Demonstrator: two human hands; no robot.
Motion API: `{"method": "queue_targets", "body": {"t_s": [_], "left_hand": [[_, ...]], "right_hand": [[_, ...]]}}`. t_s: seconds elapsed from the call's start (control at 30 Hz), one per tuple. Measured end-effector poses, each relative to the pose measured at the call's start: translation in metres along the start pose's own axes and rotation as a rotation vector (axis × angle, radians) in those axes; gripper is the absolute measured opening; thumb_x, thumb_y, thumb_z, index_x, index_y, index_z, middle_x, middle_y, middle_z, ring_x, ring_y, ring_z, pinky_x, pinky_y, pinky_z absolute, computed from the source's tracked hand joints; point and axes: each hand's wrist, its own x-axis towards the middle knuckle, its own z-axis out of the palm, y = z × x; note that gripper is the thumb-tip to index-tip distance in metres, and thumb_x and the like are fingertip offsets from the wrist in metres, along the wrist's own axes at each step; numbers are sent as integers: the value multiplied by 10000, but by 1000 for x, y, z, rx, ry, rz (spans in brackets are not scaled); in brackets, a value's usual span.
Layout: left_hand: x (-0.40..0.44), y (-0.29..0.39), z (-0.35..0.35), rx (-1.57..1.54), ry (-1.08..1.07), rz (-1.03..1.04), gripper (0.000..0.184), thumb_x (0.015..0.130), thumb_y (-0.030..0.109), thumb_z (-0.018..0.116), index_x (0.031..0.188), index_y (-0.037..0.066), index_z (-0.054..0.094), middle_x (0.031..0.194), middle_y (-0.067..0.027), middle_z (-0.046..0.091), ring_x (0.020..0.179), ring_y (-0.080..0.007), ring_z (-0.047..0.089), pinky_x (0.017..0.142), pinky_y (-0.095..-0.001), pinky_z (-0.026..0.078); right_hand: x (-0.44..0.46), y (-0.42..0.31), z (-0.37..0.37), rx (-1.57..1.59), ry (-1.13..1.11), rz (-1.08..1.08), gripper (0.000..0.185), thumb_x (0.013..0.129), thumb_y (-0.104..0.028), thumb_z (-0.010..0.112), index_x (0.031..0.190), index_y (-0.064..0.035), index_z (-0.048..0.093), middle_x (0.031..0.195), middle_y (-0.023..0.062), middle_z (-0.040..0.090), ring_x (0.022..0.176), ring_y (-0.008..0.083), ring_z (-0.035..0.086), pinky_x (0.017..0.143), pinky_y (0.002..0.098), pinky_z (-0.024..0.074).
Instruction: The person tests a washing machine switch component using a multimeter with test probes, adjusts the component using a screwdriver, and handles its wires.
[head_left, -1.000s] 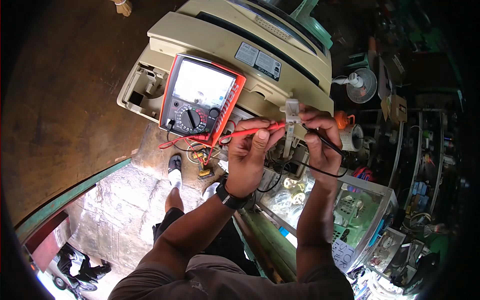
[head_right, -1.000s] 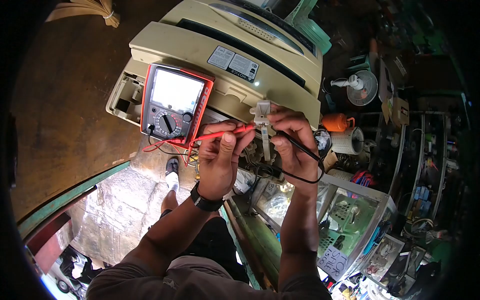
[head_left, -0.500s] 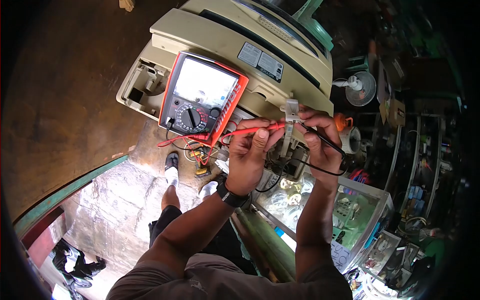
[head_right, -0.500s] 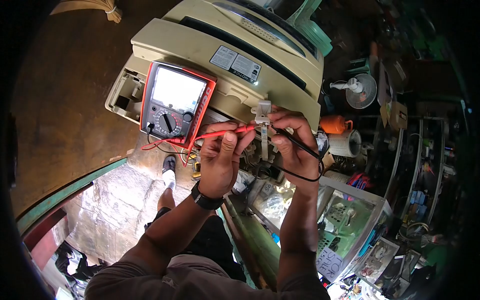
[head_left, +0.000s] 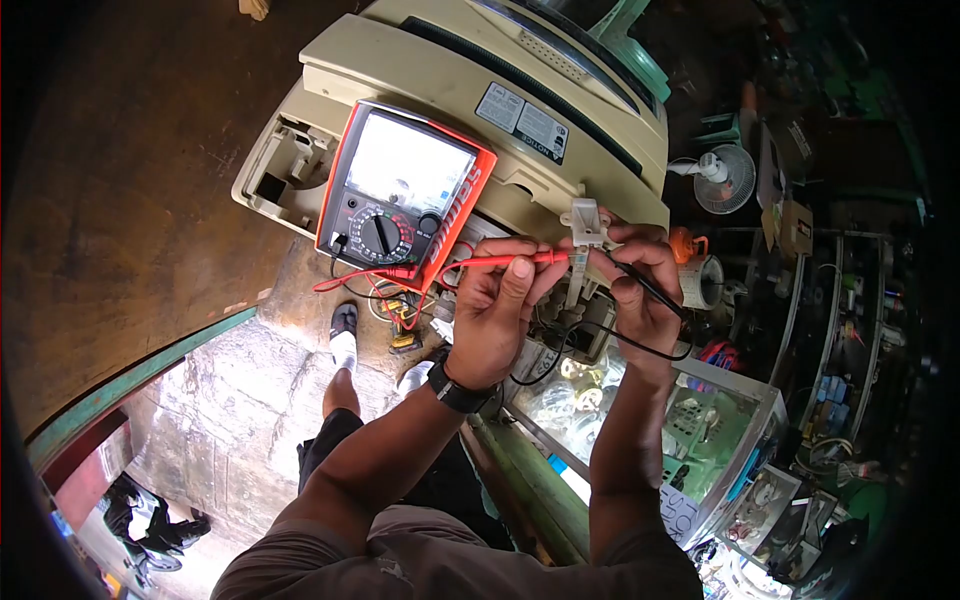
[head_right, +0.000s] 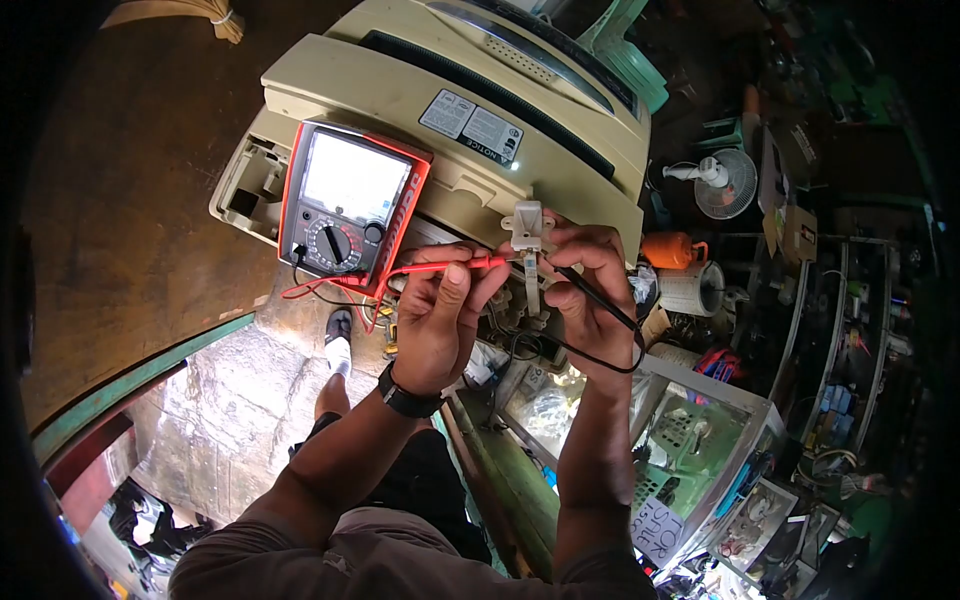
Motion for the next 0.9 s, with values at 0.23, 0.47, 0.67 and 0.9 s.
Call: {"method": "queue_targets", "body": {"t_s": [0.23,0.47,0.67,0.9], "left_hand": [[3,1,2,-98,14,-122,223,1095,122,545,1294,22,560,1275,-131,656,1194,-233,672,1125,-432,527],[-1,-2,7,60,-12,-88,257,1079,94,573,1322,13,571,1333,-132,648,1178,-219,679,1112,-372,528],[-8,6,0,221,-56,-183,286,1078,171,606,1313,11,579,1213,-92,694,1121,-168,684,1025,-329,559],[-15,16,4,230,5,-123,219,1085,190,597,1250,45,595,1161,-74,687,1101,-153,675,991,-312,553]], "right_hand": [[-5,3,2,-168,26,-25,341,1003,-228,715,1191,0,545,1245,147,574,1380,326,516,1117,471,509],[-9,-1,8,-224,8,-74,244,961,32,694,1179,3,587,1279,172,596,1256,278,599,1081,398,470],[-14,10,15,-228,90,-73,288,899,102,724,1141,2,603,1106,149,628,1074,232,655,920,332,550],[-5,3,32,-389,65,-120,249,856,33,794,1051,-33,654,1083,160,675,1019,276,687,884,351,548]]}}
